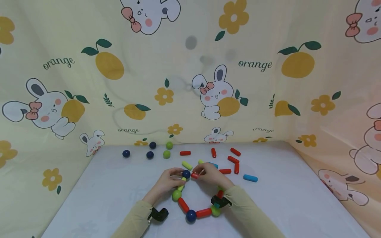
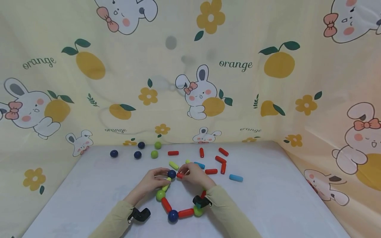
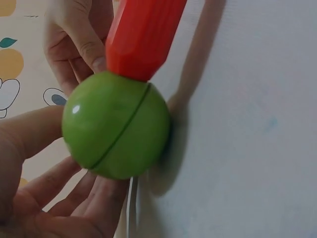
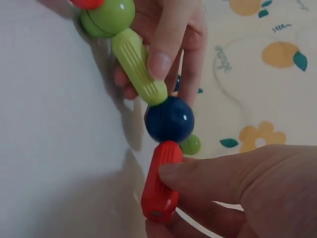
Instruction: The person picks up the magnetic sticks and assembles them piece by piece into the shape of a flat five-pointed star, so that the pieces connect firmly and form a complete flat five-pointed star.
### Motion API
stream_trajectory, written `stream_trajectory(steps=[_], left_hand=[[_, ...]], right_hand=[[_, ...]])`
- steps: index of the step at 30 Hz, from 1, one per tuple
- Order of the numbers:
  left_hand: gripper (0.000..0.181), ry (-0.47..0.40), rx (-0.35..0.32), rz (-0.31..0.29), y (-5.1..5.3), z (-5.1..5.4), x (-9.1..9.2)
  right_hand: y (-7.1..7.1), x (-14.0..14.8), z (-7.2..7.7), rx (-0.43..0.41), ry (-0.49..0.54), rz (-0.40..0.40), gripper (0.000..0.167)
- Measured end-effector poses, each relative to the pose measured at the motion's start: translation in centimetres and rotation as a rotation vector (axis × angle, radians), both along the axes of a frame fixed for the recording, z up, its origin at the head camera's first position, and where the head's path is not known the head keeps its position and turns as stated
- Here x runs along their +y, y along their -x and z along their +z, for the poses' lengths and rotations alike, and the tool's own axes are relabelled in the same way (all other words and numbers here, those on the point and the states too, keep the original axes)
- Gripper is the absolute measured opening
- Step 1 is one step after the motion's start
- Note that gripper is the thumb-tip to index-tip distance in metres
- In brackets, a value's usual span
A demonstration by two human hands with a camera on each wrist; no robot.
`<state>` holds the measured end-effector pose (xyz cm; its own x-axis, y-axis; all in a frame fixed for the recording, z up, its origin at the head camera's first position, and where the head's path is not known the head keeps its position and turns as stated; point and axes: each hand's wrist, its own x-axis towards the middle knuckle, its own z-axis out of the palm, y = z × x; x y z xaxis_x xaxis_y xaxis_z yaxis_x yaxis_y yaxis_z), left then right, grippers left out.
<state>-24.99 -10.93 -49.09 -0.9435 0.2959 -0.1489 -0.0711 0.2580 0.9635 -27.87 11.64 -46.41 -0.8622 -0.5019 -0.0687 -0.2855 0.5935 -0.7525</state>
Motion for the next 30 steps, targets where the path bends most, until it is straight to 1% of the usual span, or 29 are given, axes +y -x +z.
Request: stream_trajectory(steps=[1,3,6,9,13,18,21,24,27,30], left_hand=[[0.051,-0.001,0.002,-0.006,0.4,-0.3,0.0],[0.051,-0.006,0.002,-0.014,0.6,-0.2,0.1],[0.05,0.005,0.005,-0.01,1.0,-0.2,0.2],[0.049,0.022,0.003,-0.002,1.1,-0.2,0.3],[0.047,0.049,-0.002,0.004,0.9,-0.5,0.4],[0.048,0.062,-0.019,0.014,0.2,-0.8,0.2],[0.05,0.053,-0.018,0.009,0.0,-0.9,0.1],[0.054,0.075,0.008,0.001,0.1,-0.9,0.0],[0.057,0.098,0.03,-0.007,0.2,-0.7,0.0],[0.06,0.133,0.052,-0.017,0.3,-0.3,0.2]], right_hand=[[0.0,-0.1,0.1,0.005,0.0,-0.004,0.022],[0.0,-0.1,0.2,0.021,0.002,-0.003,0.022],[0.0,0.0,0.2,0.035,0.009,-0.009,0.022],[-0.4,0.3,0.3,0.026,0.038,-0.016,0.022],[-1.2,1.3,0.5,0.007,0.076,-0.016,0.024],[-2.6,3.3,1.0,0.028,0.07,-0.035,0.027],[-3.4,5.0,1.3,0.038,0.065,-0.052,0.027],[-4.0,6.4,1.3,0.036,0.058,-0.07,0.027],[-4.5,7.4,1.0,0.009,0.058,-0.083,0.026],[-4.9,8.1,0.8,-0.014,0.068,-0.079,0.024]])
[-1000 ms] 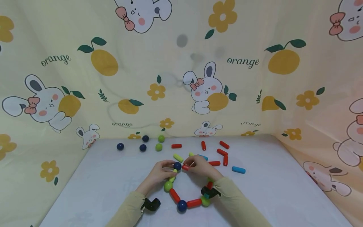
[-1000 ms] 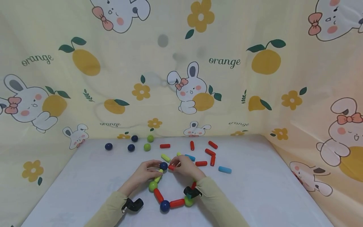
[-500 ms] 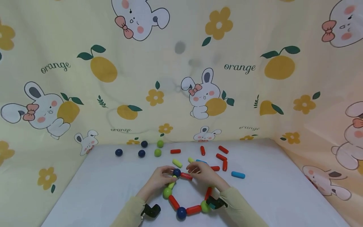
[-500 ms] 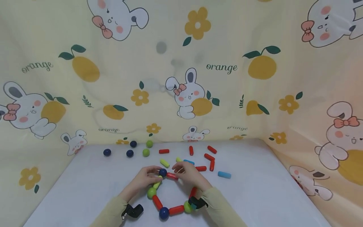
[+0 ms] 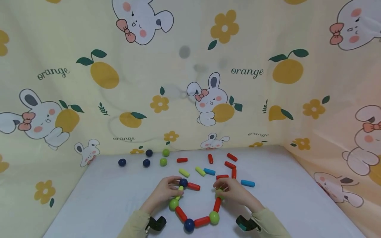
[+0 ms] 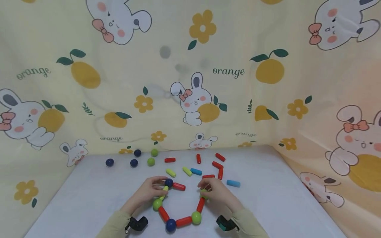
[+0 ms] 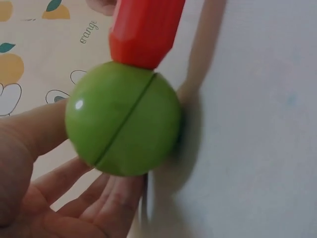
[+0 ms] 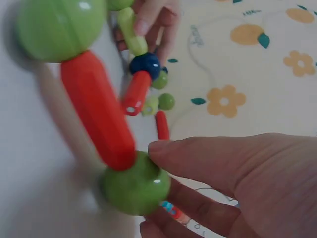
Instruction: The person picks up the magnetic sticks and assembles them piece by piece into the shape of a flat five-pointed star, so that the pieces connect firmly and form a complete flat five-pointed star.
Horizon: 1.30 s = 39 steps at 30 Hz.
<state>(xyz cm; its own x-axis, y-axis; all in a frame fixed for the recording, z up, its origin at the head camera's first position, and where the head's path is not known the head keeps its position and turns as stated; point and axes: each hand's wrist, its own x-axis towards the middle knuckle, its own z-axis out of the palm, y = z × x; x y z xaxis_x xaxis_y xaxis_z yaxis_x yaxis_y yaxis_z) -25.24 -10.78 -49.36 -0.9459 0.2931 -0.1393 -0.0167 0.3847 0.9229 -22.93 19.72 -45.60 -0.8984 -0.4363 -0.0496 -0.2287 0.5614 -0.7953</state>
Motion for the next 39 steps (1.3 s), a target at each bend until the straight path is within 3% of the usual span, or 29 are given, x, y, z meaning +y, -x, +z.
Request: stream_trajectory(steps=[4,9,16,20,25,29,36,39], left_hand=[[0.066,0.087,0.06,-0.036,-0.3,0.6,-0.2],[0.057,0.218,0.159,-0.083,-0.7,1.1,-0.2],[0.038,0.319,0.152,-0.006,-1.2,1.6,-0.1],[0.029,0.337,0.162,-0.002,-0.9,1.9,-0.1],[0.028,0.329,0.174,-0.069,-0.3,2.3,-0.1],[0.025,0.347,0.184,-0.111,-0.1,2.5,0.1],[0.018,0.389,0.185,-0.095,0.0,2.6,0.8],[0.019,0.369,0.185,-0.088,0.2,2.2,0.8]], right_hand=[[-0.4,0.5,-0.3,0.002,0.0,0.022,0.023],[-0.8,1.1,-0.4,0.026,0.003,0.023,0.026],[-0.5,0.8,-0.7,0.036,0.015,-0.011,0.031],[-0.5,0.5,-0.7,0.024,0.013,-0.062,0.031],[-0.9,0.5,-0.5,0.021,-0.011,-0.174,0.03],[-1.2,0.5,-0.6,-0.007,-0.025,-0.214,0.031],[-1.4,0.1,-0.8,-0.074,-0.02,-0.265,0.029],[-1.1,0.0,-1.1,-0.085,-0.014,-0.27,0.031]])
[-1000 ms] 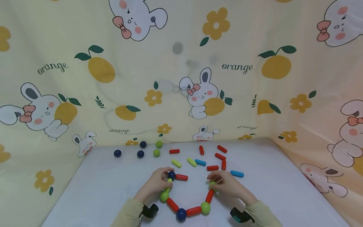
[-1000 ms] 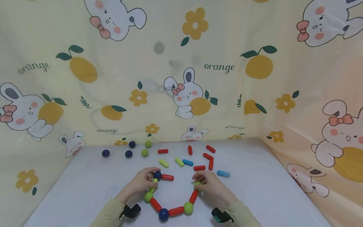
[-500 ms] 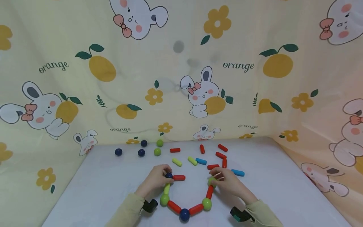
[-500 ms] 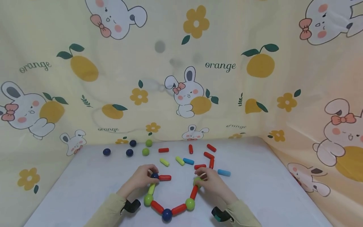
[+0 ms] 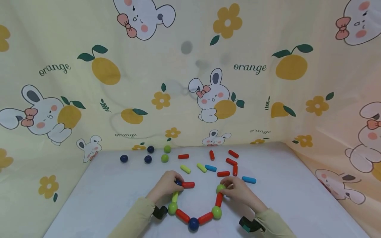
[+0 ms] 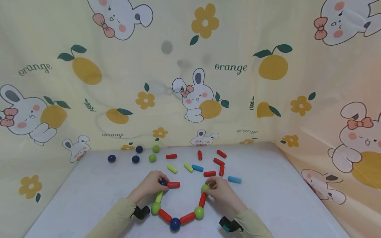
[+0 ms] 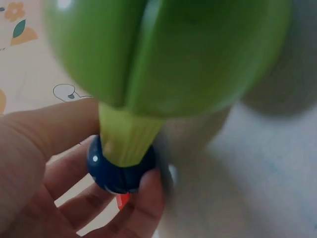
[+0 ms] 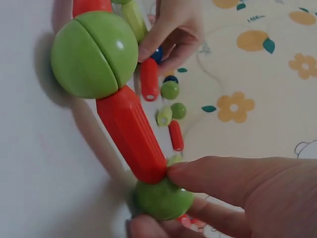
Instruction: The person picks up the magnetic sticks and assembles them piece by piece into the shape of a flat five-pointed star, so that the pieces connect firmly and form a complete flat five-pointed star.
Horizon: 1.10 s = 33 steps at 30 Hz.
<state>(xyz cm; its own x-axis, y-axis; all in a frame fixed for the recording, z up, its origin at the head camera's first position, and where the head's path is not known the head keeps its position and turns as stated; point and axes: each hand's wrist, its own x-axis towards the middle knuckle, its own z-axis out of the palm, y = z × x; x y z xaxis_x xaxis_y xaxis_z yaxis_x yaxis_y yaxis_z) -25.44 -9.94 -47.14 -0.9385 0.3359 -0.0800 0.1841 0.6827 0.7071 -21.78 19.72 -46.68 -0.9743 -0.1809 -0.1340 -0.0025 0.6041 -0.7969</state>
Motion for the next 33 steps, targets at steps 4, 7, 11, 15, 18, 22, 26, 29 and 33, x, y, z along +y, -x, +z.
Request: stream_trajectory(steps=[4,7,11,15,18,22,26,29,33], left_hand=[[0.02,-0.07,-0.01,0.003,0.3,-0.4,0.0],[0.021,-0.105,-0.013,-0.008,0.3,-0.5,0.2],[0.021,-0.108,0.0,-0.035,0.3,-0.4,0.8],[0.021,-0.094,0.019,-0.058,0.4,-0.4,1.5],[0.021,-0.095,0.029,-0.07,0.3,-0.4,1.9],[0.02,-0.096,0.039,-0.078,0.2,-0.2,2.2],[0.02,-0.093,0.041,-0.074,0.1,-0.1,2.4],[0.02,-0.091,0.045,-0.074,0.0,-0.3,2.4],[0.022,-0.09,0.044,-0.088,0.1,-0.6,2.3]], right_hand=[[0.6,-0.2,-0.5,-0.007,0.029,0.015,0.034],[0.9,-0.5,-0.7,0.002,0.05,0.027,0.034],[1.0,-1.2,-0.6,0.01,0.096,0.062,0.035],[1.0,-1.9,-0.4,0.017,0.116,0.108,0.035],[1.1,-2.4,-0.4,0.025,0.104,0.143,0.035],[1.2,-2.8,-0.3,0.021,0.108,0.176,0.034],[1.2,-3.1,-0.2,0.019,0.117,0.187,0.034],[1.2,-3.1,-0.2,0.021,0.119,0.185,0.033],[1.3,-3.1,-0.3,0.021,0.123,0.187,0.033]])
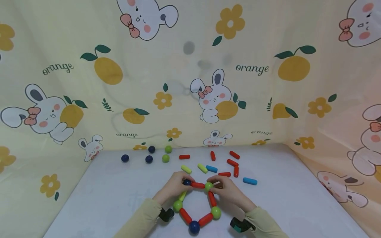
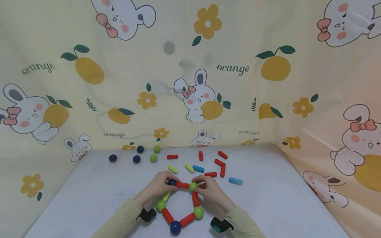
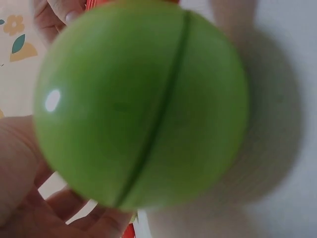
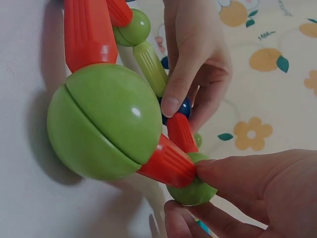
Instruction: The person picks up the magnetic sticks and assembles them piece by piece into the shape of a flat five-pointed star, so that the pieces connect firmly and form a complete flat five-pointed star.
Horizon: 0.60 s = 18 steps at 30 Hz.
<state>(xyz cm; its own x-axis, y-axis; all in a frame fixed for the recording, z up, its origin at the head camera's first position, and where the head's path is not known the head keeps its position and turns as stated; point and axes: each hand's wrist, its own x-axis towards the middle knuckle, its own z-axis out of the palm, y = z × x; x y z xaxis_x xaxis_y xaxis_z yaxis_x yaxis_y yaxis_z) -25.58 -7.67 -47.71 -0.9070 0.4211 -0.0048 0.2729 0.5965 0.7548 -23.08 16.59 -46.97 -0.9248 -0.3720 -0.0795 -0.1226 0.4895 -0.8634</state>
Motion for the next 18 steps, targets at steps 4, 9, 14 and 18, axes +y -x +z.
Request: stream_trajectory(steps=[4,9,14,18], left_hand=[[0.027,-0.036,-0.034,-0.006,0.2,-0.2,-0.4],[0.038,-0.174,-0.129,-0.012,0.1,-0.6,-1.6],[0.049,-0.355,-0.238,-0.036,-0.7,-0.8,-3.5],[0.053,-0.419,-0.32,-0.031,-1.8,-0.9,-5.0]], right_hand=[[0.0,0.1,-0.1,0.003,0.0,0.007,0.034],[-0.2,0.3,-0.3,-0.008,-0.008,0.001,0.033],[-0.2,0.6,-0.5,-0.021,-0.002,0.004,0.033],[-0.2,0.8,-0.7,-0.033,0.0,0.0,0.034]])
